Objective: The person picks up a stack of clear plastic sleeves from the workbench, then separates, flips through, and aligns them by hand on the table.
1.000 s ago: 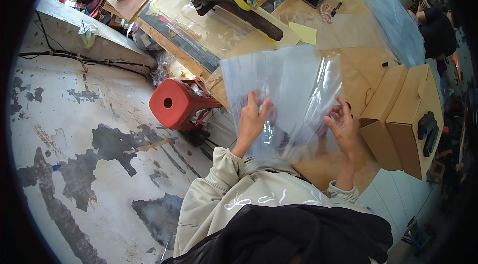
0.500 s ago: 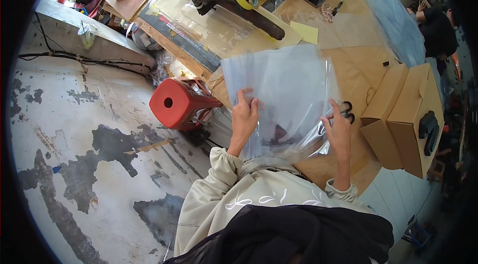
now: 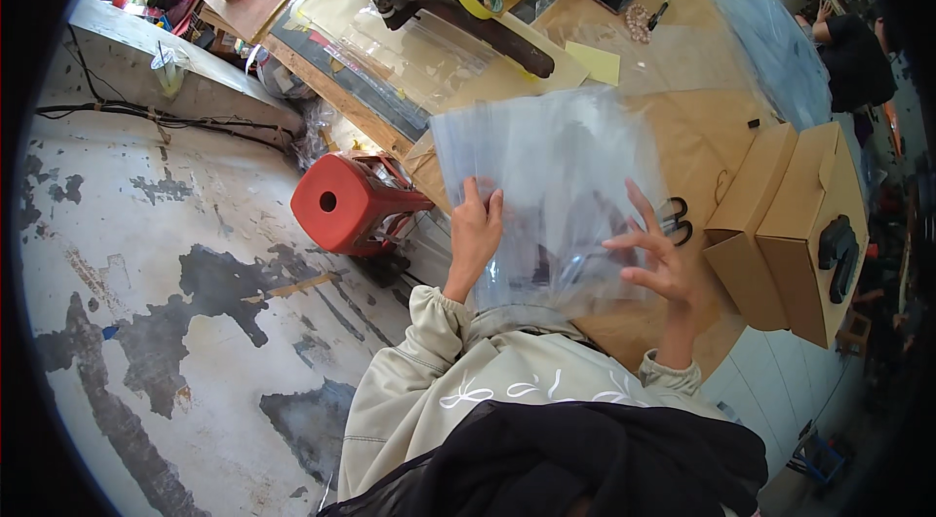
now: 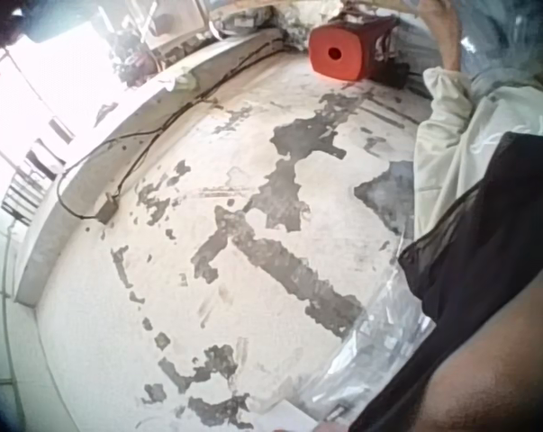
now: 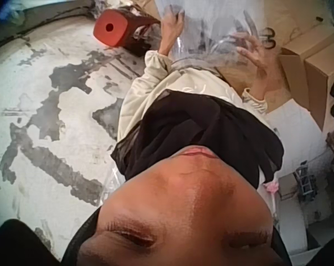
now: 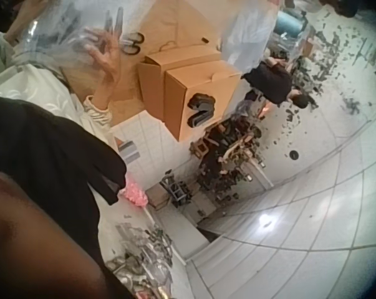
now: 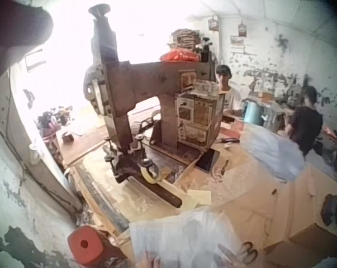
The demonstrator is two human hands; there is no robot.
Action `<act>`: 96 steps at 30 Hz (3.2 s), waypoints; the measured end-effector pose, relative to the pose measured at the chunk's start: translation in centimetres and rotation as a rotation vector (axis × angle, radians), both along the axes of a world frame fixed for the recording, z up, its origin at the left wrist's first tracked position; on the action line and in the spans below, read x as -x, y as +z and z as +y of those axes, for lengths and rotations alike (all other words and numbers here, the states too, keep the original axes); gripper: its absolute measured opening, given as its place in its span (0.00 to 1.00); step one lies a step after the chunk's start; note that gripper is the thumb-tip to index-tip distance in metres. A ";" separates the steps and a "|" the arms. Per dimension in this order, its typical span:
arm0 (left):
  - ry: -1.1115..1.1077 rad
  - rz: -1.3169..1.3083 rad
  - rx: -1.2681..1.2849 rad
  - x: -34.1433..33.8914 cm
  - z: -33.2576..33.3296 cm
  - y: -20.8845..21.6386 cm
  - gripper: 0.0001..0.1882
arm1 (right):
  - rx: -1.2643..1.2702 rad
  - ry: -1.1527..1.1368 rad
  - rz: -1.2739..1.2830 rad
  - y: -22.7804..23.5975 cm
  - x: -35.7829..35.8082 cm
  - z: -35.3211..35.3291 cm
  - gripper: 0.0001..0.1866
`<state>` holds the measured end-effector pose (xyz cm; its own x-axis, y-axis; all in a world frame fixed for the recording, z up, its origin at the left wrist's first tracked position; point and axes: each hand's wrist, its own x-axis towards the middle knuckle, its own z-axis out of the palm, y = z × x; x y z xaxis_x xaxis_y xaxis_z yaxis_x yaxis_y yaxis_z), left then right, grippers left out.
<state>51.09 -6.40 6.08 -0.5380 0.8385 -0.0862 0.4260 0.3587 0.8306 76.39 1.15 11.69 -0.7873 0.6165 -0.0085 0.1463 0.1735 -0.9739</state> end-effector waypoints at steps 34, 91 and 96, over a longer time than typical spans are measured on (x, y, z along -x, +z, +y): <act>0.029 -0.190 -0.005 -0.5 0.4 0.7 0.12 | 0.477 -0.608 -0.225 -1.9 -3.9 -0.6 0.15; 0.082 -0.843 -0.158 7.3 -6.0 -1.9 0.29 | 0.188 -0.224 -0.576 -3.3 4.2 6.4 0.23; 0.155 -0.904 -0.208 6.4 -6.0 -1.1 0.22 | 0.242 -0.243 -0.159 -3.3 4.4 4.3 0.27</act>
